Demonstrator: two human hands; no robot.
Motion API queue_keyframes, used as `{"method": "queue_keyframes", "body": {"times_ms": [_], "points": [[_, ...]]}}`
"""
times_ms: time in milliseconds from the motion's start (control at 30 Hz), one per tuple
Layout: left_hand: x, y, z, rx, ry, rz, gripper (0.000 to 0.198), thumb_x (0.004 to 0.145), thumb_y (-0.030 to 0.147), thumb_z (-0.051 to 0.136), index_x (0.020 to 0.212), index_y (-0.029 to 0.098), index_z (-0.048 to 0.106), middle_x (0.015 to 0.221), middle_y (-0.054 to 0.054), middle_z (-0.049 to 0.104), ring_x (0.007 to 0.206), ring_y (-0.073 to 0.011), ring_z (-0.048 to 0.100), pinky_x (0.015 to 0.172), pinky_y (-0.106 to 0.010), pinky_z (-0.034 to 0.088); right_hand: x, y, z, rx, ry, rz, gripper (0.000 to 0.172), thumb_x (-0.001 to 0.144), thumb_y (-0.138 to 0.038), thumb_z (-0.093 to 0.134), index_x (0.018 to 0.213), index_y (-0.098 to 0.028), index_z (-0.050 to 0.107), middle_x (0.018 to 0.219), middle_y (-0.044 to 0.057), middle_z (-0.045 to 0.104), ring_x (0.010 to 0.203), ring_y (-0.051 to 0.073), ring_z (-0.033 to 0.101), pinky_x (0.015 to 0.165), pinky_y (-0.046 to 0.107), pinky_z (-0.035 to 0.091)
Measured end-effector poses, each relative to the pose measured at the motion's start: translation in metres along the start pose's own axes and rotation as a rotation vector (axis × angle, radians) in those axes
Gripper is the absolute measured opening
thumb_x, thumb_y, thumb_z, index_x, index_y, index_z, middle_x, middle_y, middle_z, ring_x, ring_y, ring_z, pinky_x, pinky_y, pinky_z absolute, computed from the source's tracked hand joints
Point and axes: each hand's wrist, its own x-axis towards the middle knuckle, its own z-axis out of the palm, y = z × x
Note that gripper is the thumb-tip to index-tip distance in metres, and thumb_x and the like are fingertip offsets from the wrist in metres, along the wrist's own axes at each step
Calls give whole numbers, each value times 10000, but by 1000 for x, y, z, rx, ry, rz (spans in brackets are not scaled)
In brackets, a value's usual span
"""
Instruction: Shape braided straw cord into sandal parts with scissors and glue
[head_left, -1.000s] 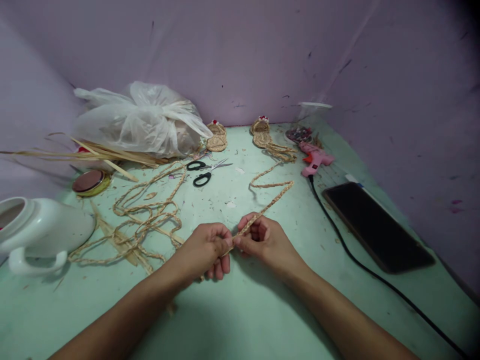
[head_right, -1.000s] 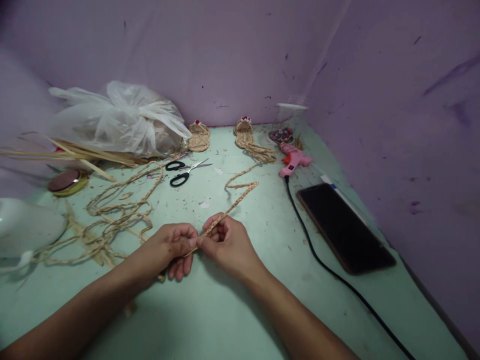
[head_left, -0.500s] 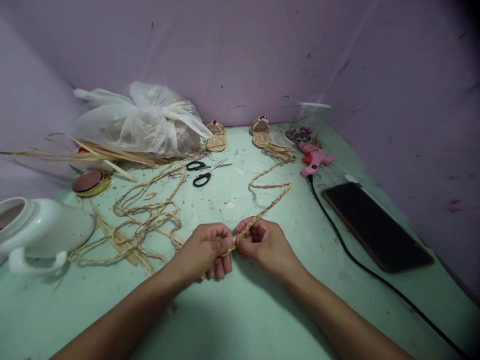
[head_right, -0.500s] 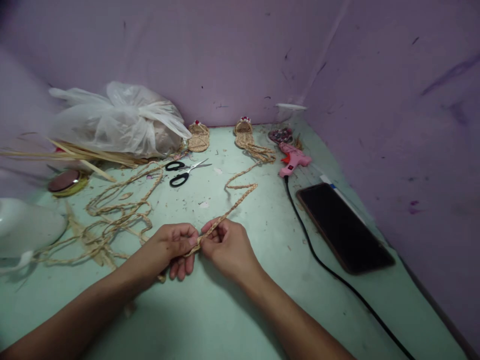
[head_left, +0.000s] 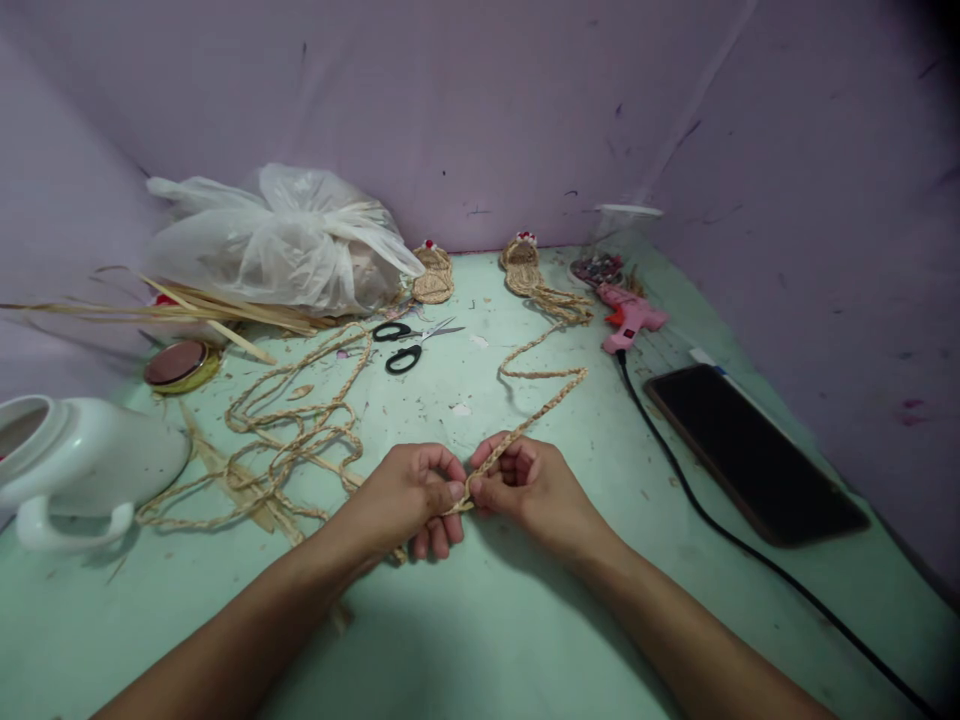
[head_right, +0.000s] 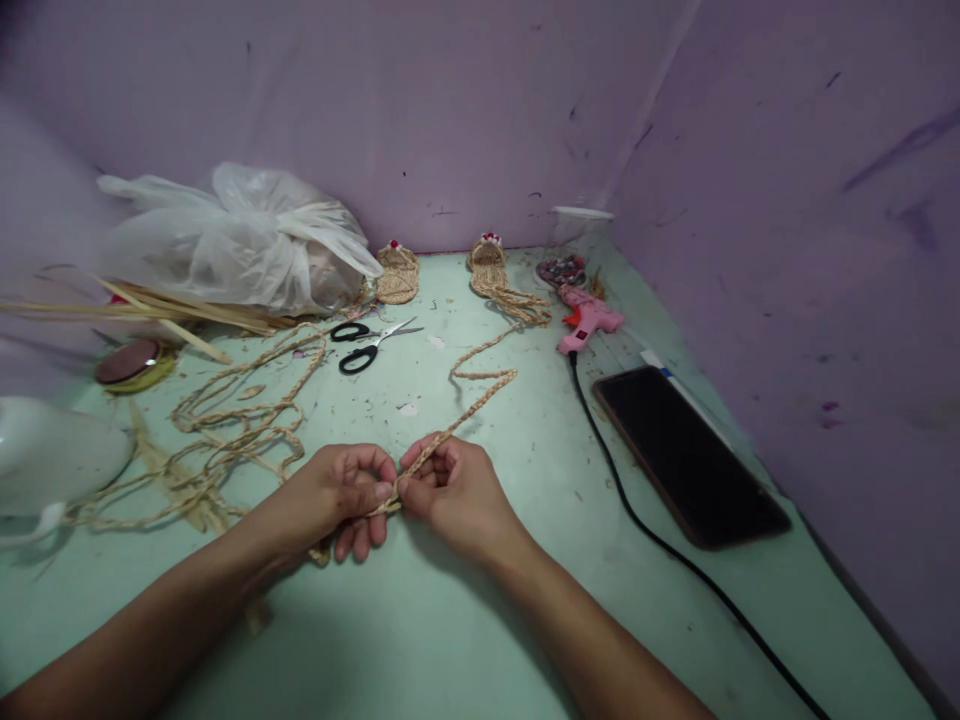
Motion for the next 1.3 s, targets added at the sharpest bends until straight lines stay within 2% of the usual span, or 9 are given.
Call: {"method": "queue_keyframes", "body": {"times_ms": [167,467,633,767,900,1000,1133,1233,1300], "points": [[-1,0,-3,-43,-31,-38,164,690,275,559,801,161,521,458,0,606,323,-100,507,275,-143,319,-1,1,2,-26,21,-38,195,569,-155,667,707,-162,529,525,-56,511,482,82,461,488,229,368],[-1,-1,-2,8,-2,-46,118,687,267,538,656,157,508,436,3,589,308,-82,485,273,-135,304,0,4,1,-27,38,-46,260,567,-171,689,763,-168,517,575,-49,530,513,90,491,519,245,403],[0,-1,-3,-34,-1,-12,101,685,261,524,685,168,486,451,3,597,316,-89,492,274,-136,306,0,0,-1,19,-32,2,327,572,-181,702,840,-169,516,622,-28,583,521,95,525,535,257,434],[2,-2,-2,-47,16,31,134,693,287,537,734,182,465,443,14,587,307,-96,479,271,-142,293,-2,-2,1,94,-100,65,343,541,-169,727,810,-169,515,608,-26,602,489,86,528,504,240,431],[-2,2,0,-21,10,48,187,698,340,552,757,182,473,482,10,592,353,-106,498,313,-166,321,-3,-3,5,157,-23,82,352,504,-145,738,769,-174,509,557,-48,586,489,95,545,503,242,458],[-7,8,1,125,90,111,173,687,320,571,722,152,551,543,5,588,442,-85,491,411,-177,352,-3,-3,6,155,37,62,313,516,-111,704,750,-175,506,536,-52,580,474,96,546,494,245,465],[-10,10,2,369,234,210,119,656,247,589,632,133,617,538,21,547,502,-76,428,473,-185,315,-3,-1,6,149,50,45,300,530,-117,698,749,-180,503,534,-55,570,456,94,531,499,263,472],[-8,9,1,342,236,187,121,651,237,569,585,137,588,487,39,489,457,-65,371,438,-184,275,-3,-1,5,155,14,30,306,546,-137,700,783,-175,510,557,-48,576,466,103,545,518,275,467],[-8,9,1,257,206,103,104,647,231,545,583,149,556,457,51,449,413,-59,339,391,-177,238,-3,0,5,157,-12,11,306,554,-140,700,798,-166,517,577,-40,582,488,100,548,532,266,455]]}}
